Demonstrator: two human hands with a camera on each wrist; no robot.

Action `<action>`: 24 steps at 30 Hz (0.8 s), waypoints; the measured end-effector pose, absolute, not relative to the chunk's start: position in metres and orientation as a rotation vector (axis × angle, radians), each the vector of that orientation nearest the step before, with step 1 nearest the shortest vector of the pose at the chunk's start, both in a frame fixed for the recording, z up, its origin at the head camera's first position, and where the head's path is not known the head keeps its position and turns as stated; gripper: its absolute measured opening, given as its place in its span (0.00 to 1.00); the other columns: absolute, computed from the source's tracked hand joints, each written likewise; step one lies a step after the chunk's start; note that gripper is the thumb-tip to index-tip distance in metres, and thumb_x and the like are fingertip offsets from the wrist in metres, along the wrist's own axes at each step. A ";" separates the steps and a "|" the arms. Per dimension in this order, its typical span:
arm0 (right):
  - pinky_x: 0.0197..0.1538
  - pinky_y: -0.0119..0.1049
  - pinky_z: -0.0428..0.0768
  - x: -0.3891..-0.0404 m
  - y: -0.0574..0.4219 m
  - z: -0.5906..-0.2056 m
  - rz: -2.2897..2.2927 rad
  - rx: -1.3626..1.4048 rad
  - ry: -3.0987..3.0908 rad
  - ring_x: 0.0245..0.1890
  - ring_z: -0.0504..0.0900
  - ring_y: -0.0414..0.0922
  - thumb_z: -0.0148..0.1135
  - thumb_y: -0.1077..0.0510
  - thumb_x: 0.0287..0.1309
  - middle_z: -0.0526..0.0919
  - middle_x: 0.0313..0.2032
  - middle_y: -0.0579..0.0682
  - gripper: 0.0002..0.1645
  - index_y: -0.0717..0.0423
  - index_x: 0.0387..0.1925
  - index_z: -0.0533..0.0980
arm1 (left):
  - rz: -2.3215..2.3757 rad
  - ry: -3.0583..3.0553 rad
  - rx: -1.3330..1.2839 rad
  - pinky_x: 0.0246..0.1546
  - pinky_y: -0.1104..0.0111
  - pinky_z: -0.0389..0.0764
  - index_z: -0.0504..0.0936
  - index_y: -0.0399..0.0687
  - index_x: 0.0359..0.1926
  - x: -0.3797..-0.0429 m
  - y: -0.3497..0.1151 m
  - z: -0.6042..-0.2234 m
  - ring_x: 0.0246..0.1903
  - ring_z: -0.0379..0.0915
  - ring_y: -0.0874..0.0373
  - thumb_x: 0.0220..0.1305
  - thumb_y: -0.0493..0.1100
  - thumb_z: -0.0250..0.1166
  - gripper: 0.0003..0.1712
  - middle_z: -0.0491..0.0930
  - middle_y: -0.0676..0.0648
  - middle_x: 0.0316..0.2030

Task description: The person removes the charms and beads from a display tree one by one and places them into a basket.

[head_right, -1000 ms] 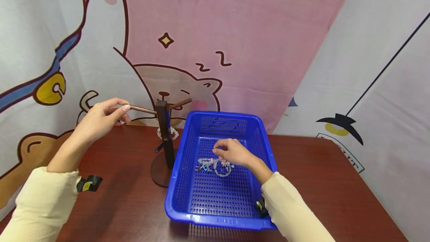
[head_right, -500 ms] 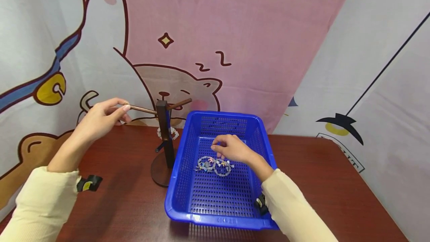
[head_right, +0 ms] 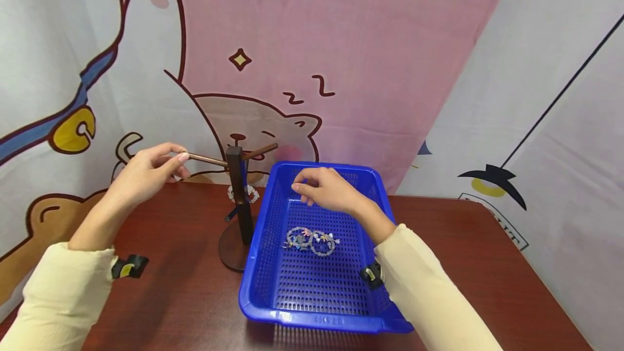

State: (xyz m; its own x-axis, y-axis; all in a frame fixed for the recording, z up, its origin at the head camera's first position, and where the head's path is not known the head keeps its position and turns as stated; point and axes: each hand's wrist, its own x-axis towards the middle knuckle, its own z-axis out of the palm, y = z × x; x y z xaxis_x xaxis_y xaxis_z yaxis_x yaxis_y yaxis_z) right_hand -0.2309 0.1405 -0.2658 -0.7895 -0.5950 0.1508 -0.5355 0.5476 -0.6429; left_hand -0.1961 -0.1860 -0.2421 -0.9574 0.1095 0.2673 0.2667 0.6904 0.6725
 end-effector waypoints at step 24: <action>0.31 0.38 0.77 -0.229 0.108 -0.217 -1.234 -1.068 2.732 0.23 0.80 0.47 0.48 0.57 0.66 0.81 0.23 0.54 0.14 0.60 0.48 0.72 | -1.135 -2.687 -0.302 0.36 0.57 0.70 0.74 0.44 0.50 -0.196 -0.185 -0.243 0.37 0.75 0.48 0.69 0.54 0.48 0.21 0.80 0.45 0.29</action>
